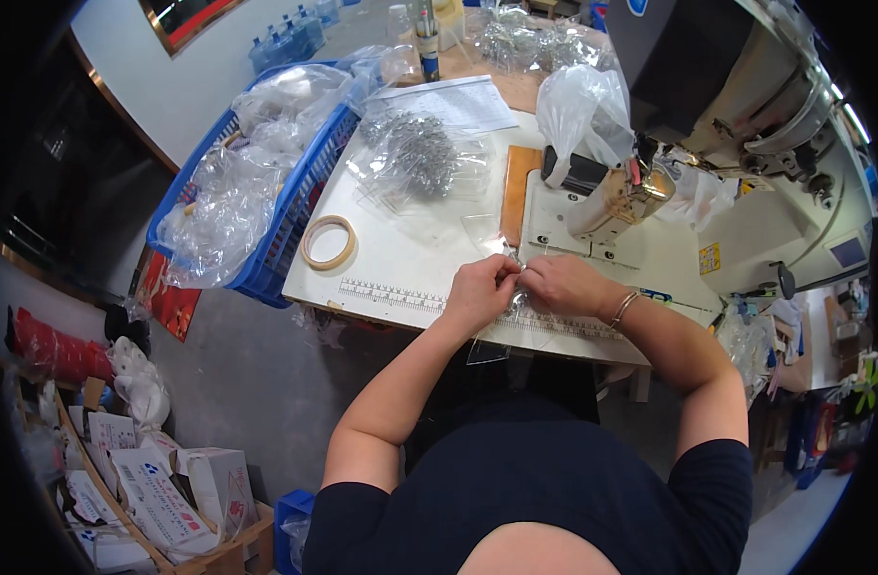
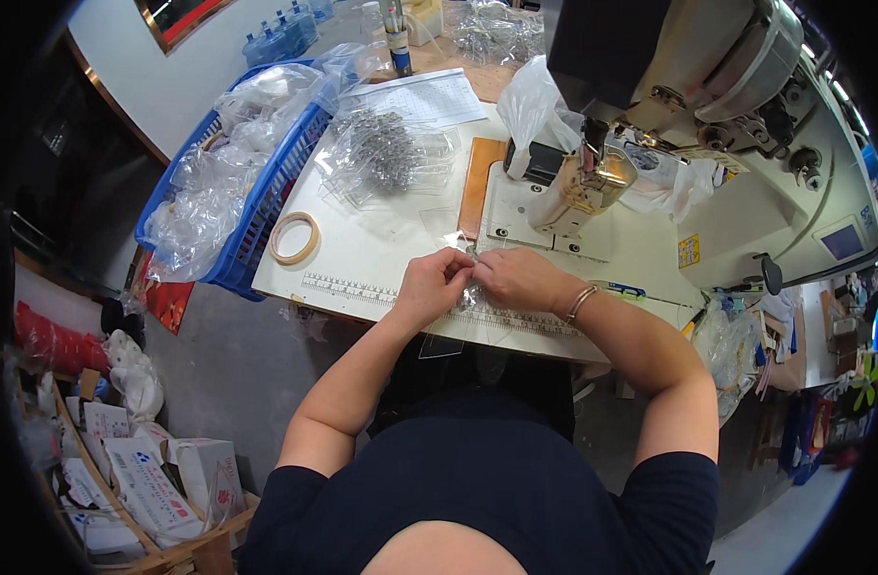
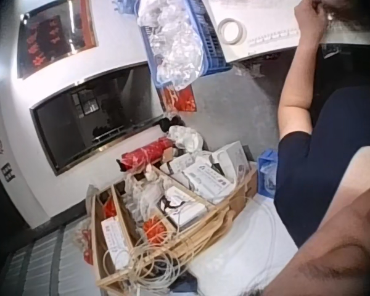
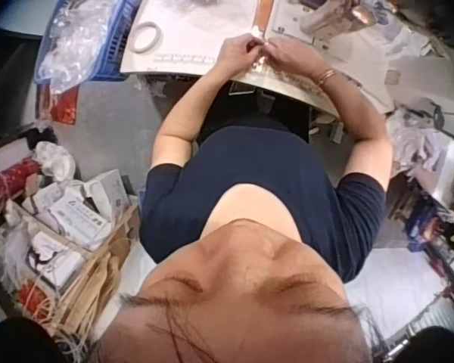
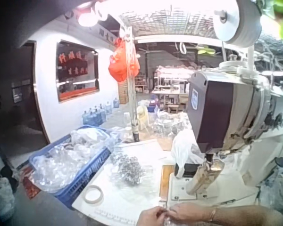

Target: The person operates a sewing machine to stitch a small, silver, star-shaped decoration. They handle the item with both hands, positioning it under the needle, sewing, and then trimming the thread with scissors. The person then places the finished item into a plastic bag and handles a roll of tape.

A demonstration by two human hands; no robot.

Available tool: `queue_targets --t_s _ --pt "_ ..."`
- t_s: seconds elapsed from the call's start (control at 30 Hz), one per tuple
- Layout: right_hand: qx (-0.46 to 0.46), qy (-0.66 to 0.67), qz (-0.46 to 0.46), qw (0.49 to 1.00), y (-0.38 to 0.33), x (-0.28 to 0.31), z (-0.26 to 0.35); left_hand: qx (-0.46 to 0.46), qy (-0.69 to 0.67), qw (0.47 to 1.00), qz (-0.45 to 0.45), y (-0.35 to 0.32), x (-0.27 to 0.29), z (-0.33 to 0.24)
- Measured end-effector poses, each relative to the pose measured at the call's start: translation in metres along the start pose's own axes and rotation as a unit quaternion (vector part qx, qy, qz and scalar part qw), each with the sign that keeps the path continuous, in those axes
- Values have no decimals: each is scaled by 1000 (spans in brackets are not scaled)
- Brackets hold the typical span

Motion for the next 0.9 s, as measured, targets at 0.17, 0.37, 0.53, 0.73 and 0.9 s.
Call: queue_targets --t_s 0.17,0.37,0.53,0.73,0.9 --pt "-186 156 -91 966 -17 7 -14 -14 -5 1000 -4 -1 -1 1" --pt "-44 -3 -21 999 -8 14 2 -6 8 1000 -6 -1 1 0" --pt "58 -82 33 994 2 12 12 -11 5 1000 -6 -1 2 -2" --pt "53 -90 53 993 4 6 13 -13 11 1000 -3 -1 2 -5" --pt "71 -106 67 990 11 3 12 -33 8 999 -20 -1 4 -5"
Point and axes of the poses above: each hand's wrist, its own y-axis towards the middle knuckle, its own x-axis out of the back of the hand, z = x × y, the point moved 6 cm from there along y, towards the middle knuckle, and after that the axes turned 11 degrees about -y, right-handed, at the moved point
